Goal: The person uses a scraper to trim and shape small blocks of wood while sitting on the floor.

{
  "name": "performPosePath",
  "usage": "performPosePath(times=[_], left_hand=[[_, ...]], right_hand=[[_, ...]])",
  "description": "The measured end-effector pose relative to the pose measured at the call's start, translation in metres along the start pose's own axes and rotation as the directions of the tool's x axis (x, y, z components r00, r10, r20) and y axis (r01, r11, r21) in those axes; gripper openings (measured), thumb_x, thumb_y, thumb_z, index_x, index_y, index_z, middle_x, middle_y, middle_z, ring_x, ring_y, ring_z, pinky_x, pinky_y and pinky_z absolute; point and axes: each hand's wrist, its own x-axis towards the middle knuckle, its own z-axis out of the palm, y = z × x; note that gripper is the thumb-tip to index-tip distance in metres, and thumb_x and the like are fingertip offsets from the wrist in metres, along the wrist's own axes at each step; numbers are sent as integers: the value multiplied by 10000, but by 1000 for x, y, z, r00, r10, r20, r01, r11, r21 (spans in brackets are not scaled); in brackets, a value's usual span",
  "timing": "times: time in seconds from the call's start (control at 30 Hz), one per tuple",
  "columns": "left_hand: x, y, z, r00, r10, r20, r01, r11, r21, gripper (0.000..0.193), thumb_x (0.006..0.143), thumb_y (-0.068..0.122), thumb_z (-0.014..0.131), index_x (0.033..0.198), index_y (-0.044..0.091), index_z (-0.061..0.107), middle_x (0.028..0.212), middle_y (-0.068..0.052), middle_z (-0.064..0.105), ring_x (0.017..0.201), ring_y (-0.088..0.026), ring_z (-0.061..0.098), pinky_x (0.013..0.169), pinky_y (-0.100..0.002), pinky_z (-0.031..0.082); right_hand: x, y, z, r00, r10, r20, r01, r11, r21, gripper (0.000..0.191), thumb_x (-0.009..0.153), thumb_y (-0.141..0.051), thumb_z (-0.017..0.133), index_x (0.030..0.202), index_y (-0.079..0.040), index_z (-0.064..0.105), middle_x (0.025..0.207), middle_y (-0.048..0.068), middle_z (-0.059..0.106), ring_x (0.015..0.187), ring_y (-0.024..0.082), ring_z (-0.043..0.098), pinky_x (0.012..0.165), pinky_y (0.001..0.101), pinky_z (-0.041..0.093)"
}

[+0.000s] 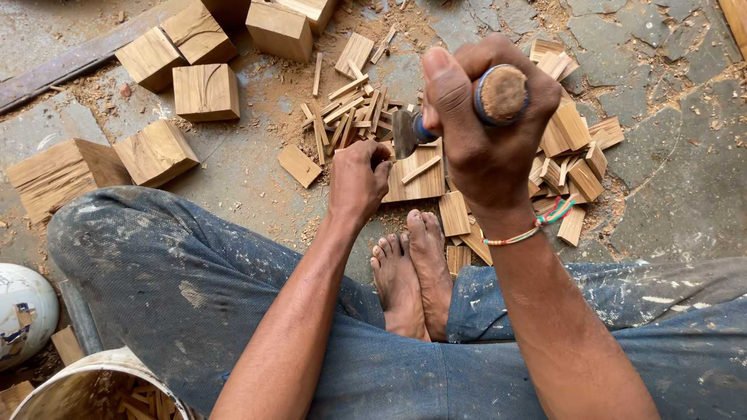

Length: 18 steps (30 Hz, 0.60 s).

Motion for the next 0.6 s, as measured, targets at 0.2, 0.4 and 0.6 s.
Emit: performPosePath(times=[0.2, 0.4, 0.6], left_hand=[[0, 3, -3, 1000, 26, 7, -26, 1000, -8, 57, 859, 31, 752, 914, 17, 758, 867, -138, 765, 687, -187, 726, 640, -339, 625], [0, 3, -1, 998, 58, 6, -58, 998, 34, 72, 845, 13, 751, 916, 14, 750, 818, -133, 739, 680, -188, 701, 626, -333, 609], [0, 0, 0, 997, 72, -10, -72, 997, 2, 79, 854, -5, 723, 926, 17, 747, 845, -115, 730, 674, -168, 689, 620, -312, 622]], right_hand=[[-6, 6, 3, 1000, 12, 18, -11, 999, -53, 305, 1140, -47, 693, 858, -7, 583, 724, 43, 609, 628, 82, 593, 592, 229, 484], [-7, 9, 5, 1000, 9, 23, -8, 999, -52, 305, 1136, -53, 692, 852, -13, 588, 709, 26, 613, 621, 73, 607, 577, 220, 487], [-4, 3, 12, 1000, 6, 25, -5, 998, -63, 304, 1127, -51, 697, 847, -19, 582, 701, 12, 604, 619, 59, 608, 571, 214, 485]])
